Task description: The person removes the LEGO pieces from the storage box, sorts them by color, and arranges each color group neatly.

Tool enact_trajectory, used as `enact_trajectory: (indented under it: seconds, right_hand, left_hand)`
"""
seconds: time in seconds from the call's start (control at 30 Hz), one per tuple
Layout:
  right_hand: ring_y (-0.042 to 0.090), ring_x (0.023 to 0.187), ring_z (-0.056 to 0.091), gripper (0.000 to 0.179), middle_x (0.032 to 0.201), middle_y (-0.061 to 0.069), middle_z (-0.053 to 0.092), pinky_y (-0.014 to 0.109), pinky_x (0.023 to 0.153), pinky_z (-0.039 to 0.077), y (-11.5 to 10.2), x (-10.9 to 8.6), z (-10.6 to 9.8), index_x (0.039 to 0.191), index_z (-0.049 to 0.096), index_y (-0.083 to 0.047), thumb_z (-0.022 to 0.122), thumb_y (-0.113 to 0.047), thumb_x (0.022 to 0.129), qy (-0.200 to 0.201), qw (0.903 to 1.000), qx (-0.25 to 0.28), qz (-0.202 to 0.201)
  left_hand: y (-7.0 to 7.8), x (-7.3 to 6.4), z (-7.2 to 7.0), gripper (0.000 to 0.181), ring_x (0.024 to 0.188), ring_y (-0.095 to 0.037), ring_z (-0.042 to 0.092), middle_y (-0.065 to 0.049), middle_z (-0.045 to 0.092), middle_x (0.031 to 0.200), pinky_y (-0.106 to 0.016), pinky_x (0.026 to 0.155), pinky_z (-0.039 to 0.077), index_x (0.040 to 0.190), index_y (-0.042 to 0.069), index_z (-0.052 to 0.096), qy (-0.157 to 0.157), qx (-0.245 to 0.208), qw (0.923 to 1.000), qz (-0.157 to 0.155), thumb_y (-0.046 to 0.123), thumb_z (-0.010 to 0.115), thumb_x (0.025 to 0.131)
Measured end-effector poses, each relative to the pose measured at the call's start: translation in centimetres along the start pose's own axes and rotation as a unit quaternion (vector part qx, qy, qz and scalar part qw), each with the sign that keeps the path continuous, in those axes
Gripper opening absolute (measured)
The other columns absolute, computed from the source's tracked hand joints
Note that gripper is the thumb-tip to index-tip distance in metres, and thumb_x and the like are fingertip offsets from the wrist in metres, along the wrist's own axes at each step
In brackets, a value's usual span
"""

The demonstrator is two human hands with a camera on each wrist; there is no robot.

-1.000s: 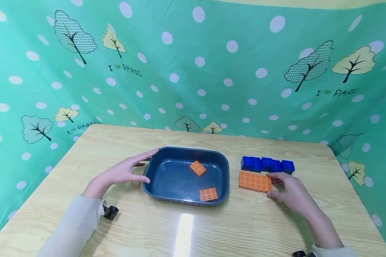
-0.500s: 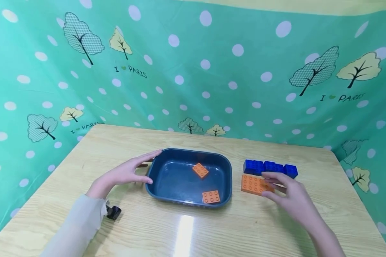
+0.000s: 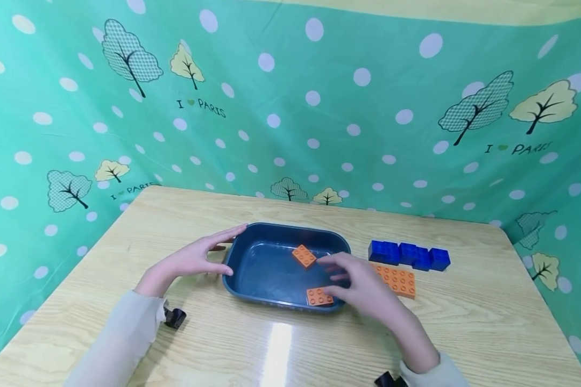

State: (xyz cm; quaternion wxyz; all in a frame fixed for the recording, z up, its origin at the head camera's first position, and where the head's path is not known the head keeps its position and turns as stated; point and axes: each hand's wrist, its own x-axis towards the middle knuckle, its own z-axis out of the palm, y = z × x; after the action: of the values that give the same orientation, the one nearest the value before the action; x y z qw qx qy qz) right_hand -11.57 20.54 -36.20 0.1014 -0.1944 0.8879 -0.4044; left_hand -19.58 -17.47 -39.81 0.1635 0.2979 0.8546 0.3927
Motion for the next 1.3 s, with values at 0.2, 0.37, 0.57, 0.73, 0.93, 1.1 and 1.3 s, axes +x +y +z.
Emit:
enact_trajectory:
  seconds: [0.2, 0.37, 0.57, 0.73, 0.93, 1.1, 1.3]
  right_hand:
    - [0.021, 0.1, 0.067, 0.043, 0.115, 0.007, 0.07, 0.037, 0.083, 0.06, -1.5, 1.6, 1.7, 0.12, 0.068, -0.007, 0.083, -0.006, 0.079, -0.089, 0.9766, -0.196, -0.004]
    - [0.013, 0.088, 0.06, 0.031, 0.104, 0.001, 0.071, 0.037, 0.08, 0.057, -1.6, 2.7, 3.6, 0.109, 0.073, -0.011, 0.083, -0.012, 0.08, -0.111, 0.9637, -0.24, 0.036]
    - [0.009, 0.074, 0.052, 0.036, 0.087, -0.004, 0.065, 0.027, 0.064, 0.048, -1.2, 5.4, 6.1, 0.111, 0.071, -0.01, 0.081, -0.031, 0.084, -0.052, 0.9824, -0.178, 0.022]
    - [0.007, 0.074, 0.053, 0.043, 0.097, 0.0, 0.063, 0.02, 0.064, 0.047, -1.2, 6.4, 7.2, 0.117, 0.068, -0.01, 0.08, -0.034, 0.084, -0.04, 0.9938, -0.104, -0.003]
    - [0.009, 0.077, 0.06, 0.042, 0.115, 0.01, 0.061, 0.015, 0.067, 0.053, -1.2, 6.3, 7.0, 0.123, 0.066, -0.006, 0.079, -0.005, 0.083, -0.088, 0.9952, -0.03, -0.031]
    - [0.012, 0.083, 0.062, 0.04, 0.112, 0.008, 0.063, 0.016, 0.07, 0.055, -1.3, 6.7, 7.1, 0.12, 0.067, -0.005, 0.079, -0.001, 0.082, -0.086, 0.9953, -0.025, -0.035]
    - [0.021, 0.104, 0.068, 0.044, 0.12, 0.007, 0.066, 0.029, 0.089, 0.06, -1.7, 6.4, 6.9, 0.122, 0.067, -0.007, 0.083, -0.013, 0.081, -0.038, 0.998, -0.018, -0.046]
  left_hand:
    - [0.1, 0.0, 0.3, 0.097, 0.15, -0.036, 0.03, -0.005, 0.021, 0.168, -0.06, 0.118, 0.032, 0.16, 0.022, 0.023, -0.006, -0.002, 1.0, -0.004, 0.028, 0.082, 0.083]
    - [0.0, -0.1, 0.6, 0.097, 0.15, -0.036, 0.03, -0.005, 0.021, 0.168, -0.059, 0.118, 0.033, 0.16, 0.022, 0.022, -0.017, -0.001, 0.9998, -0.011, 0.03, 0.081, 0.084]
    - [0.0, 0.3, 0.3, 0.096, 0.15, -0.035, 0.031, -0.004, 0.022, 0.167, -0.058, 0.119, 0.033, 0.16, 0.025, 0.023, -0.007, 0.009, 0.9999, -0.012, 0.029, 0.081, 0.084]
    - [0.0, 0.6, 0.1, 0.096, 0.15, -0.034, 0.032, -0.004, 0.023, 0.167, -0.058, 0.119, 0.033, 0.16, 0.025, 0.023, -0.008, 0.008, 0.9998, -0.013, 0.029, 0.081, 0.084]
    - [0.3, 0.6, 0.0, 0.096, 0.15, -0.035, 0.031, -0.004, 0.022, 0.167, -0.059, 0.118, 0.034, 0.16, 0.025, 0.023, -0.005, 0.0, 0.9998, -0.021, 0.028, 0.081, 0.084]
    - [0.2, 0.3, 0.0, 0.096, 0.15, -0.035, 0.032, -0.004, 0.022, 0.167, -0.06, 0.117, 0.034, 0.16, 0.026, 0.023, 0.001, -0.003, 0.9997, -0.023, 0.028, 0.081, 0.083]
    - [0.2, -0.1, 0.0, 0.096, 0.15, -0.036, 0.029, -0.005, 0.022, 0.167, -0.06, 0.118, 0.033, 0.16, 0.023, 0.024, 0.004, 0.002, 0.9998, -0.019, 0.031, 0.081, 0.084]
